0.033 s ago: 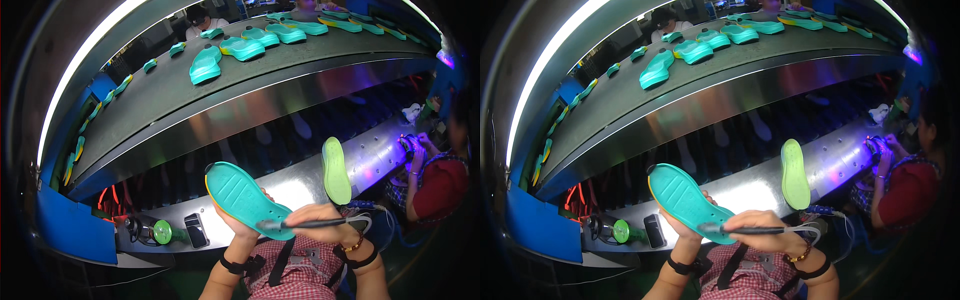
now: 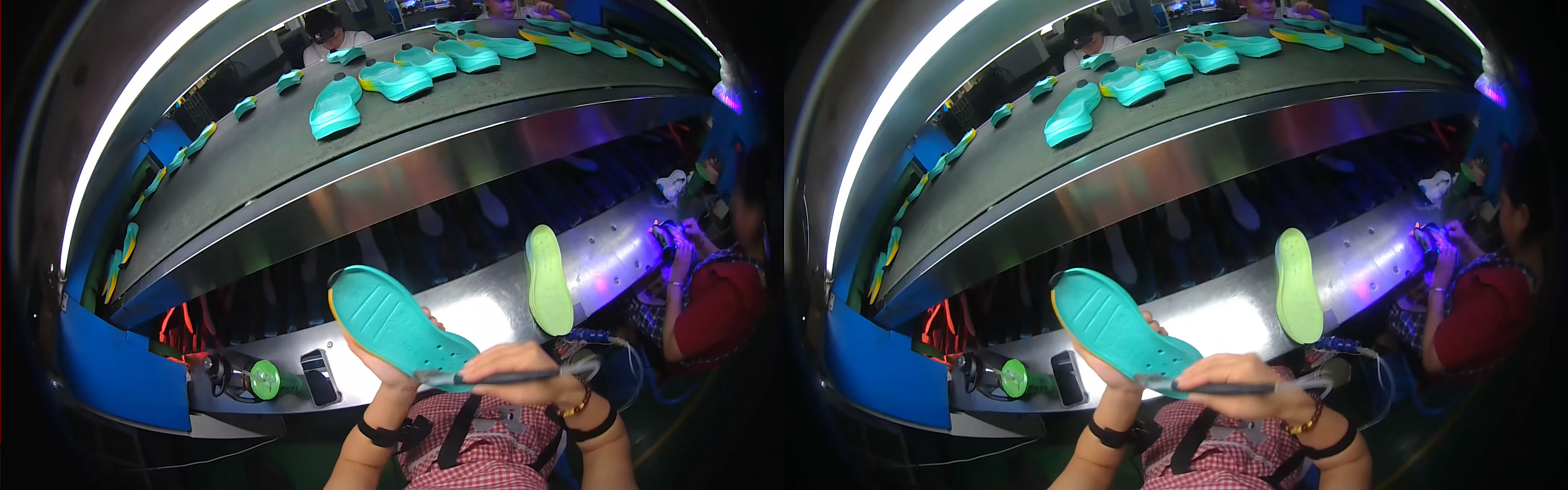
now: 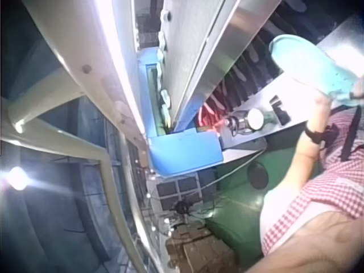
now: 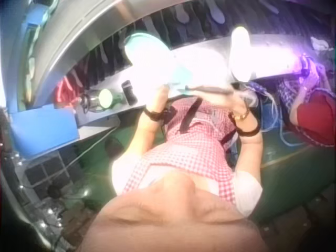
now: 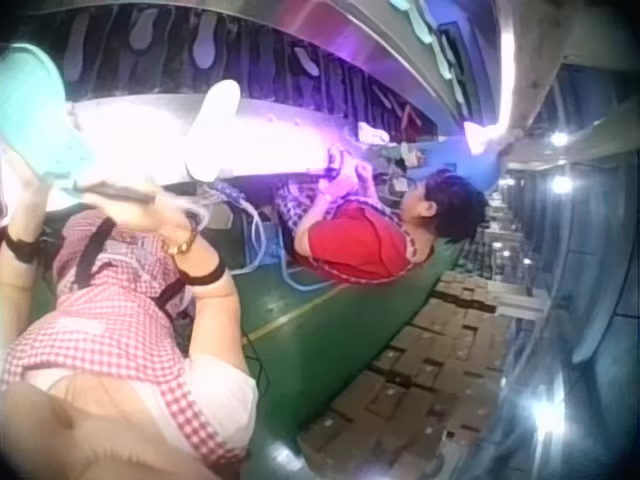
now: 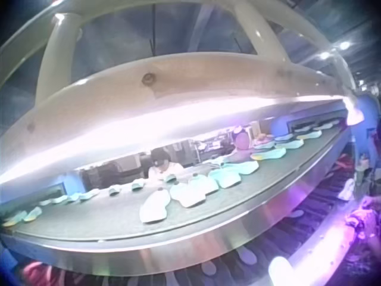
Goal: Applying adhesive or coating to shoe soles on a manufacturing conveyor line.
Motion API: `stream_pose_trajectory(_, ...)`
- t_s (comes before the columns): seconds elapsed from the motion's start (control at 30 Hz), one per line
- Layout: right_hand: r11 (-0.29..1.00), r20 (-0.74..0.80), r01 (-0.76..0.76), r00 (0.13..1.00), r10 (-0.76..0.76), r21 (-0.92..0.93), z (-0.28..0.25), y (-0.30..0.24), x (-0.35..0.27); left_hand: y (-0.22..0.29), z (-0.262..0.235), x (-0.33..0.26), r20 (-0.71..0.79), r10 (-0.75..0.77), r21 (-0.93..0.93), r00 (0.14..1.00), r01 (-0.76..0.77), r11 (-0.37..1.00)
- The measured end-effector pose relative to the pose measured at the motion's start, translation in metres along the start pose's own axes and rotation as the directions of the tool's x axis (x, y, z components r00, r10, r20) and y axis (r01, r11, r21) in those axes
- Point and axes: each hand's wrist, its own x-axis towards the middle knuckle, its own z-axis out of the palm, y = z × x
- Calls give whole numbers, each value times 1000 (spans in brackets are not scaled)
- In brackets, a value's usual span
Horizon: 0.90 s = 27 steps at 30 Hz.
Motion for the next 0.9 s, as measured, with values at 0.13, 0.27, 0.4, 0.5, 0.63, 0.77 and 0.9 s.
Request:
stream_pose_trajectory(0.13,980,198,168,962,-187,107,-3,5,-5,9,6,-1,34,120,93,992,-122,988)
stream_pose_trajectory(0.27,994,52,70,996,-66,-79,-5,10,-9,12,12,1,57,131,143,990,-138,980)
stream_pose_trajectory(0.4,990,55,112,992,-117,85,-5,14,-14,13,14,-1,129,123,212,984,-149,966)
stream_pose_trajectory(0.5,998,-23,11,1000,-10,57,-4,19,-16,14,10,-2,137,108,198,985,-134,971)
stream_pose_trajectory(0.63,981,85,31,995,-48,193,-7,25,-19,19,14,-2,168,40,203,985,-74,976)
stream_pose_trajectory(0.77,755,-58,-176,960,273,632,1,25,-17,9,29,-7,46,-16,-20,999,17,1000)
stream_pose_trajectory(0.9,640,-91,-178,927,365,748,10,14,-14,-15,21,-29,-18,-75,-37,997,74,997)
